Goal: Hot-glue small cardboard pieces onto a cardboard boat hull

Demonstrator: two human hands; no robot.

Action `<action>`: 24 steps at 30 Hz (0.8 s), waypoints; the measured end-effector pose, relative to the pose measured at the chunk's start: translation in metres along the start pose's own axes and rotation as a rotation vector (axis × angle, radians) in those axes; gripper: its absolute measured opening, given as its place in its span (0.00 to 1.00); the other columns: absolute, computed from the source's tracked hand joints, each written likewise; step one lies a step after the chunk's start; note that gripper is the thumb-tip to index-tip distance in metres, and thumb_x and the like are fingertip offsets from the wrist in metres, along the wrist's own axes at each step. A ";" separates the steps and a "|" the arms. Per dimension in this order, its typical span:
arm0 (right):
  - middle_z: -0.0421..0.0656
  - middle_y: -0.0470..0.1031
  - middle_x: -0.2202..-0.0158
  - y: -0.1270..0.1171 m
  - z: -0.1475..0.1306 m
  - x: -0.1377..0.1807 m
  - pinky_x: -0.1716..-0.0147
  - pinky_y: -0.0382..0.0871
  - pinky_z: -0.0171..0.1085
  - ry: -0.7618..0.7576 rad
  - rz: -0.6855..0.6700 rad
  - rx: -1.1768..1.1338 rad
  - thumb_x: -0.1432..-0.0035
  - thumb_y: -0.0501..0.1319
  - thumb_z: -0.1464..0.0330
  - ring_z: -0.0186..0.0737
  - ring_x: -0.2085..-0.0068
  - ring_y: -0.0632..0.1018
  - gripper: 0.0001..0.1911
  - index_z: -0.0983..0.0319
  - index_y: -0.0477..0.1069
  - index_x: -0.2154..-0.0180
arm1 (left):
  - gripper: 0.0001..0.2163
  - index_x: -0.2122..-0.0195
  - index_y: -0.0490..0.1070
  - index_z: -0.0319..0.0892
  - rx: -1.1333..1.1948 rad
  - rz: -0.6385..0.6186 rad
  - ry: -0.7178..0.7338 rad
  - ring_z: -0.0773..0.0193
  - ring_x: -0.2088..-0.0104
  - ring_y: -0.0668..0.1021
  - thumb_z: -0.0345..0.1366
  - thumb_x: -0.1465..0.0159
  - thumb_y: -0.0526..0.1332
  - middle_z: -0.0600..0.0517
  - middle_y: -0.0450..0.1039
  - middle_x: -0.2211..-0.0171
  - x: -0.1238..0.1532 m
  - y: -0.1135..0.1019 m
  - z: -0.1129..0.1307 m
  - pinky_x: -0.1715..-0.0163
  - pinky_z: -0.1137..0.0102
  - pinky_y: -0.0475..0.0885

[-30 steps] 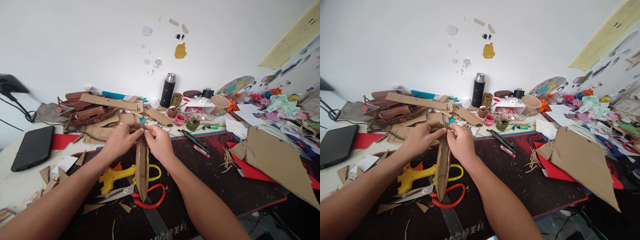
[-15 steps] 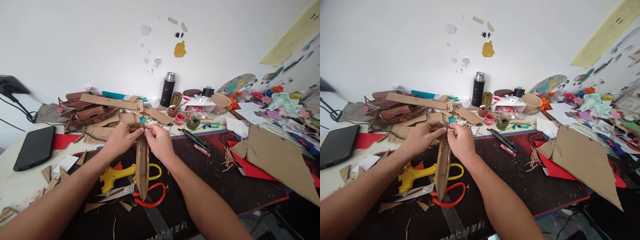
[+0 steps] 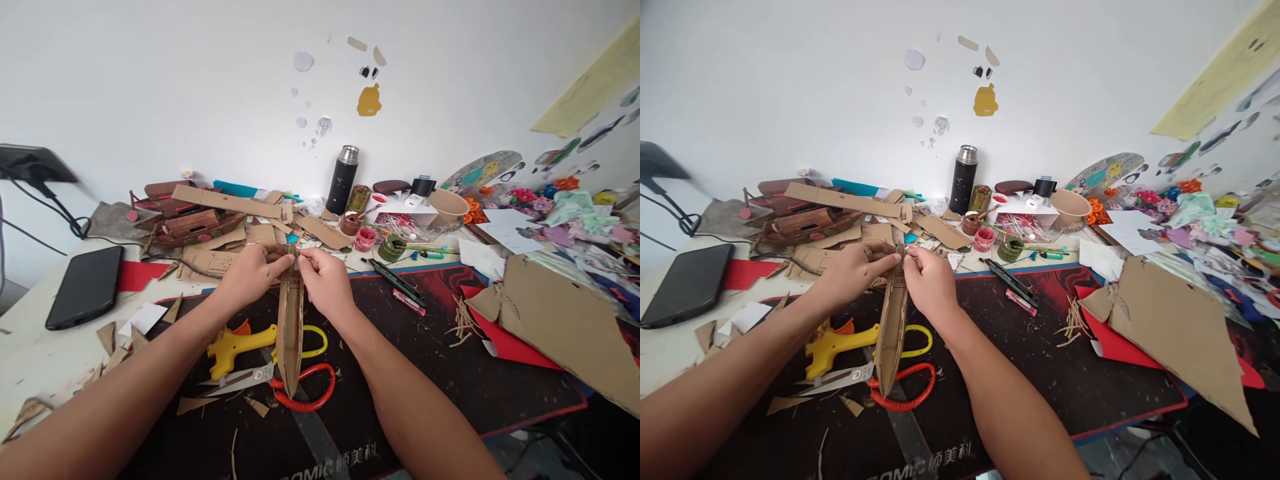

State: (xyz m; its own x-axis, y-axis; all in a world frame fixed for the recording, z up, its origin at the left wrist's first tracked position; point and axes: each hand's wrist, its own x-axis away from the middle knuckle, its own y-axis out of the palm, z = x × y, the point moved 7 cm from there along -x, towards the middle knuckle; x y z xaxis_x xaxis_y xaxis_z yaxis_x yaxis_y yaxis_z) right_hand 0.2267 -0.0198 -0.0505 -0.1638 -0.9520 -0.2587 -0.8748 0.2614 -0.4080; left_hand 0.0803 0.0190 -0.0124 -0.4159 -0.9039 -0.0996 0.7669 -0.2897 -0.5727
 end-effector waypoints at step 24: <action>0.34 0.69 0.82 0.001 0.002 0.000 0.82 0.61 0.36 0.132 -0.058 -0.180 0.32 0.60 0.60 0.36 0.86 0.67 0.14 0.62 0.80 0.55 | 0.14 0.70 0.74 0.43 0.097 -0.005 0.038 0.60 0.75 0.73 0.49 0.37 0.61 0.54 0.73 0.77 -0.005 0.006 -0.013 0.73 0.67 0.65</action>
State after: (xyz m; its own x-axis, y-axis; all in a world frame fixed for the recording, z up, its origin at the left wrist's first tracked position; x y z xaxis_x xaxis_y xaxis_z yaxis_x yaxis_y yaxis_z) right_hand 0.2271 -0.0197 -0.0529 -0.1592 -0.9802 -0.1178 -0.9496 0.1846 -0.2531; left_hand 0.0803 0.0256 -0.0257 -0.4366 -0.8904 -0.1285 0.8076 -0.3250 -0.4920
